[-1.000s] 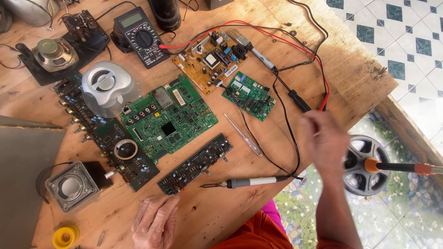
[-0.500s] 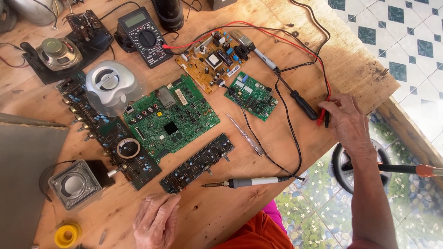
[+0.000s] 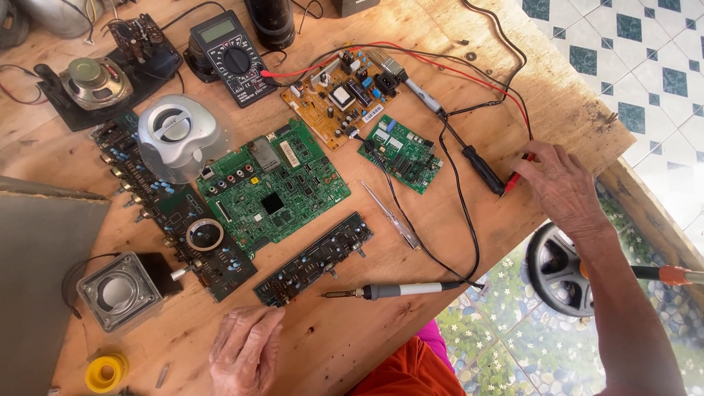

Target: Testing and repairing various electronic circuit boards using a multimeter, soldering iron, and connecting various components.

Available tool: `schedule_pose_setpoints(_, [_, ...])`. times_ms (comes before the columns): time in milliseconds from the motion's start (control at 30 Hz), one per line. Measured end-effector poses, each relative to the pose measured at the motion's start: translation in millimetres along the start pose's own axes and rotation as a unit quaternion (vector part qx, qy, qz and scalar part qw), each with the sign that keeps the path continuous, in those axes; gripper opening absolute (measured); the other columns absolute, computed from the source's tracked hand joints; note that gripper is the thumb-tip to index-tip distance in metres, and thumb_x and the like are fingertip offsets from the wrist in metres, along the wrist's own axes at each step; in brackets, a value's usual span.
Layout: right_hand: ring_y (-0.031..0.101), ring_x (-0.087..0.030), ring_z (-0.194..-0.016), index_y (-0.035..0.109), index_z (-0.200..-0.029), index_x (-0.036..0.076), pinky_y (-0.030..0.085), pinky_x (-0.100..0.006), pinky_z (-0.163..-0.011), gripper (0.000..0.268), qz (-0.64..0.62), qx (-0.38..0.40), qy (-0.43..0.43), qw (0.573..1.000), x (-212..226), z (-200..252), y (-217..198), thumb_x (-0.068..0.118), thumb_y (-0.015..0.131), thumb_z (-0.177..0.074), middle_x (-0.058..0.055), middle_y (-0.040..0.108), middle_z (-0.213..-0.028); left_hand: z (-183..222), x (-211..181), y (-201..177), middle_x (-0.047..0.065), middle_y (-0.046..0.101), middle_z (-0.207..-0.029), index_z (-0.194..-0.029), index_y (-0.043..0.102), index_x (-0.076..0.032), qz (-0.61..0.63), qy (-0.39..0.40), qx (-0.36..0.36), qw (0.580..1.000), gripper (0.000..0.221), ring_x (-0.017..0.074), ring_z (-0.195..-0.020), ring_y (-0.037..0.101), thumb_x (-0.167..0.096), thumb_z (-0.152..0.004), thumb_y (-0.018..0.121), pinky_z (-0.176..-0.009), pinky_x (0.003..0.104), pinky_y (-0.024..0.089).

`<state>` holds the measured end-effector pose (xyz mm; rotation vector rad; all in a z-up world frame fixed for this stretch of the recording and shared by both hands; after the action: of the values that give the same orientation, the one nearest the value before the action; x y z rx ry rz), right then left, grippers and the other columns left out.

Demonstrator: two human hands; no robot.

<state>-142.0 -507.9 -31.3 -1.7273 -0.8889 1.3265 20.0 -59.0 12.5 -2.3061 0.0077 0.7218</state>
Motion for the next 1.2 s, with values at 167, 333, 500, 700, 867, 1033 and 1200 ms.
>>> schedule_pose_setpoints(167, [0.059,-0.027,-0.1,0.055,-0.115,0.015,0.056,-0.044,-0.077,0.032,-0.078,-0.014,0.002,0.997,-4,5,6,-0.004,0.061,-0.09,-0.007,0.055,-0.125,-2,0,0,0.011,0.066,-0.09,-0.102,0.067,-0.002,0.007,-0.001,0.0,1.0,0.013,0.0256,-0.075,0.062,-0.005,-0.093,0.058,-0.07,0.035,0.053])
schedule_pose_setpoints(333, [0.063,-0.023,-0.102,0.057,-0.124,0.02,0.056,-0.038,-0.08,0.039,-0.041,-0.003,0.007,0.999,-5,6,9,-0.001,0.06,-0.091,-0.002,0.059,-0.125,2,4,3,0.009,0.066,-0.093,-0.104,0.067,-0.004,-0.001,-0.012,0.018,1.0,0.013,0.0244,-0.075,0.061,-0.007,-0.094,0.058,-0.07,0.035,0.052])
schedule_pose_setpoints(500, [0.065,-0.021,-0.097,0.058,-0.123,0.021,0.053,-0.033,-0.078,0.034,0.007,-0.043,-0.038,0.998,3,1,1,0.002,0.063,-0.095,-0.002,0.06,-0.123,3,2,0,0.01,0.065,-0.094,-0.105,0.065,-0.002,0.0,0.001,0.022,1.0,0.014,0.0247,-0.077,0.062,-0.004,-0.093,0.06,-0.071,0.036,0.052])
schedule_pose_setpoints(700, [0.06,-0.016,-0.099,0.056,-0.111,0.028,0.054,-0.025,-0.077,0.031,0.126,-0.04,-0.061,0.989,4,-3,4,0.009,0.065,-0.087,0.003,0.058,-0.127,6,6,0,0.012,0.066,-0.096,-0.106,0.065,-0.001,0.009,-0.014,0.037,0.999,0.015,0.0277,-0.078,0.061,-0.003,-0.093,0.058,-0.074,0.04,0.052])
schedule_pose_setpoints(867, [0.059,-0.017,-0.105,0.064,-0.12,0.023,0.053,-0.023,-0.093,0.035,0.089,-0.085,-0.044,0.991,-14,10,17,0.002,0.06,-0.091,0.006,0.064,-0.137,4,6,-3,0.013,0.065,-0.098,-0.108,0.063,-0.001,0.025,-0.005,0.03,0.999,0.016,0.0283,-0.077,0.06,-0.003,-0.093,0.057,-0.073,0.041,0.051])
schedule_pose_setpoints(1033, [0.06,-0.031,-0.112,0.065,-0.122,0.003,0.052,-0.036,-0.106,0.038,-0.099,-0.129,0.014,0.987,-48,21,38,-0.013,0.055,-0.089,-0.011,0.069,-0.141,2,5,-4,0.014,0.064,-0.097,-0.106,0.063,0.0,0.035,-0.011,0.025,0.999,0.015,0.0276,-0.077,0.061,-0.001,-0.093,0.054,-0.073,0.04,0.051])
schedule_pose_setpoints(1200, [0.049,-0.04,-0.109,0.056,-0.132,-0.011,0.046,-0.047,-0.099,0.022,-0.251,-0.208,0.056,0.944,-45,-4,-14,-0.001,0.04,-0.121,-0.023,0.068,-0.137,5,8,-3,0.014,0.065,-0.099,-0.108,0.063,0.0,0.026,-0.022,0.031,0.999,0.017,0.0281,-0.079,0.061,-0.001,-0.092,0.057,-0.072,0.04,0.053])
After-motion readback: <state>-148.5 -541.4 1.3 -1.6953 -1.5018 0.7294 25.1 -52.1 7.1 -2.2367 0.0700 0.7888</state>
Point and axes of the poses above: each hand's wrist, its own z-axis away from the middle knuckle, its own y-axis out of the palm, x = y × z, the point moved 8 cm from there along -z, towards the middle knuckle
